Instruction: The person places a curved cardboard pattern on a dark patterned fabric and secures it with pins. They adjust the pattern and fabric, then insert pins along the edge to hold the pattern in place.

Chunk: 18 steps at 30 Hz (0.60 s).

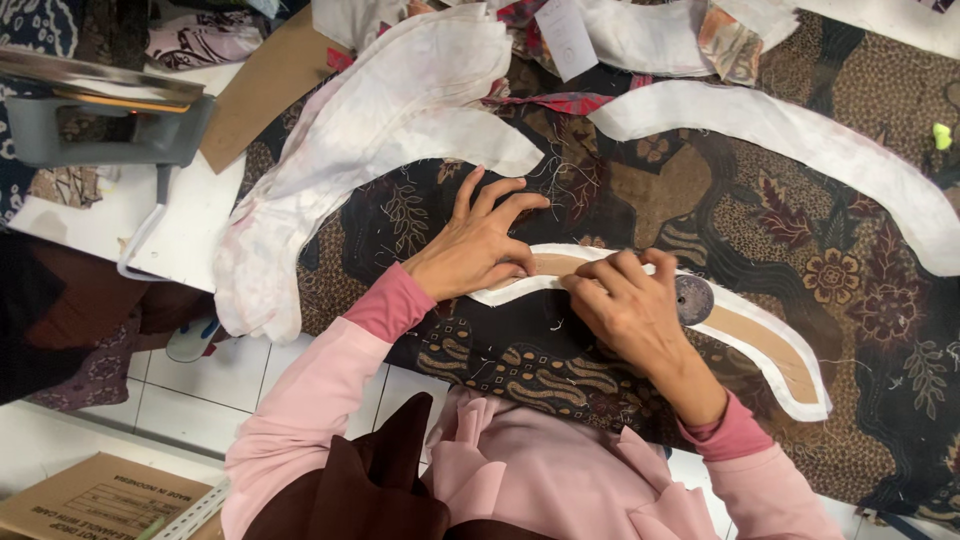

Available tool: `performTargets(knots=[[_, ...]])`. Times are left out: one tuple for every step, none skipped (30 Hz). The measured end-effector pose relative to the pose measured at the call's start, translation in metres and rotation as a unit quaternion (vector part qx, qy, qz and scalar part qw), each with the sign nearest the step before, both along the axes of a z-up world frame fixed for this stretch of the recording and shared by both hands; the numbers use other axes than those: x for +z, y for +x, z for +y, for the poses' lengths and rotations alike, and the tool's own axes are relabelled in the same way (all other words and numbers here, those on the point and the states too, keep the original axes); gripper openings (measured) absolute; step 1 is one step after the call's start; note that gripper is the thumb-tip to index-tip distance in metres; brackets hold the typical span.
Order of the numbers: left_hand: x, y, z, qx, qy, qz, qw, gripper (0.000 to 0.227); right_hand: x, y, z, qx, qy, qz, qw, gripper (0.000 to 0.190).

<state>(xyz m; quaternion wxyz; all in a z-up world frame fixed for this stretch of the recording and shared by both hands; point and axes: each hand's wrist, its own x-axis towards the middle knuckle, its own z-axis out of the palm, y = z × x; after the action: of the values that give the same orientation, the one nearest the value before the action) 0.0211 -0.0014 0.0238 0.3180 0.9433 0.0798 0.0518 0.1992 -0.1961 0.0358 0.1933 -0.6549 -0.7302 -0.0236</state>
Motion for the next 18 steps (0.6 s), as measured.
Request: performTargets(knots=[[0.0, 0.002, 0.0, -0.004, 0.007, -0.001, 1.0, 0.007, -0.001, -0.003, 0.001, 0.003, 0.001, 0.002, 1.0, 0.024], [0.001, 0.004, 0.0, -0.007, 0.011, 0.006, 1.0, 0.007, -0.002, -0.005, 0.002, 0.005, 0.003, -0.004, 1.0, 0.024], [0.001, 0.006, -0.001, -0.01, 0.015, 0.013, 1.0, 0.008, -0.004, -0.007, 0.004, 0.008, 0.006, -0.009, 1.0, 0.023], [0.0, 0.007, -0.002, -0.013, 0.019, 0.02, 1.0, 0.009, -0.005, -0.008, 0.005, 0.01, 0.007, -0.015, 1.0, 0.023], [0.0, 0.008, -0.003, -0.018, 0.018, 0.019, 1.0, 0.01, -0.007, -0.009, 0.005, 0.008, 0.008, -0.02, 1.0, 0.023], [-0.001, 0.009, -0.004, -0.023, 0.017, 0.017, 0.999, 0.012, -0.008, -0.01, 0.004, 0.006, 0.009, -0.024, 1.0, 0.022], [-0.001, 0.009, -0.005, -0.028, 0.015, 0.016, 0.999, 0.014, -0.009, -0.009, 0.003, 0.005, 0.009, -0.029, 1.0, 0.021], [-0.002, 0.01, -0.005, -0.037, 0.019, 0.007, 0.999, 0.018, -0.009, -0.008, 0.001, 0.0, 0.007, -0.03, 1.0, 0.021], [-0.003, 0.011, -0.005, -0.045, 0.023, -0.002, 0.999, 0.022, -0.009, -0.007, -0.001, -0.004, 0.005, -0.032, 0.999, 0.022], [-0.004, 0.013, -0.005, -0.052, 0.027, -0.011, 0.998, 0.027, -0.009, -0.005, -0.004, -0.007, 0.004, -0.034, 0.999, 0.022], [-0.005, 0.015, -0.006, -0.06, 0.029, -0.01, 0.998, 0.03, -0.008, -0.003, -0.007, -0.013, -0.004, -0.037, 0.999, 0.022], [-0.006, 0.016, -0.006, -0.067, 0.03, -0.008, 0.997, 0.032, -0.007, -0.001, -0.012, -0.018, -0.011, -0.039, 0.999, 0.022], [-0.006, 0.017, -0.006, -0.074, 0.032, -0.006, 0.997, 0.035, -0.006, 0.001, -0.016, -0.023, -0.019, -0.041, 0.999, 0.022], [-0.006, 0.019, -0.006, -0.084, 0.037, 0.0, 0.996, 0.038, -0.006, 0.002, -0.019, -0.03, -0.024, -0.042, 0.998, 0.023], [-0.006, 0.02, -0.006, -0.095, 0.043, 0.006, 0.995, 0.042, -0.005, 0.004, -0.023, -0.036, -0.029, -0.043, 0.998, 0.024], [-0.006, 0.022, -0.007, -0.105, 0.048, 0.012, 0.993, 0.045, -0.004, 0.006, -0.027, -0.042, -0.035, -0.044, 0.998, 0.025], [-0.006, 0.024, -0.007, -0.114, 0.075, 0.026, 0.99, 0.052, -0.004, 0.007, -0.03, -0.047, -0.038, -0.045, 0.997, 0.025], [-0.006, 0.026, -0.007, -0.123, 0.101, 0.039, 0.987, 0.059, -0.004, 0.008, -0.033, -0.052, -0.043, -0.046, 0.997, 0.025]])
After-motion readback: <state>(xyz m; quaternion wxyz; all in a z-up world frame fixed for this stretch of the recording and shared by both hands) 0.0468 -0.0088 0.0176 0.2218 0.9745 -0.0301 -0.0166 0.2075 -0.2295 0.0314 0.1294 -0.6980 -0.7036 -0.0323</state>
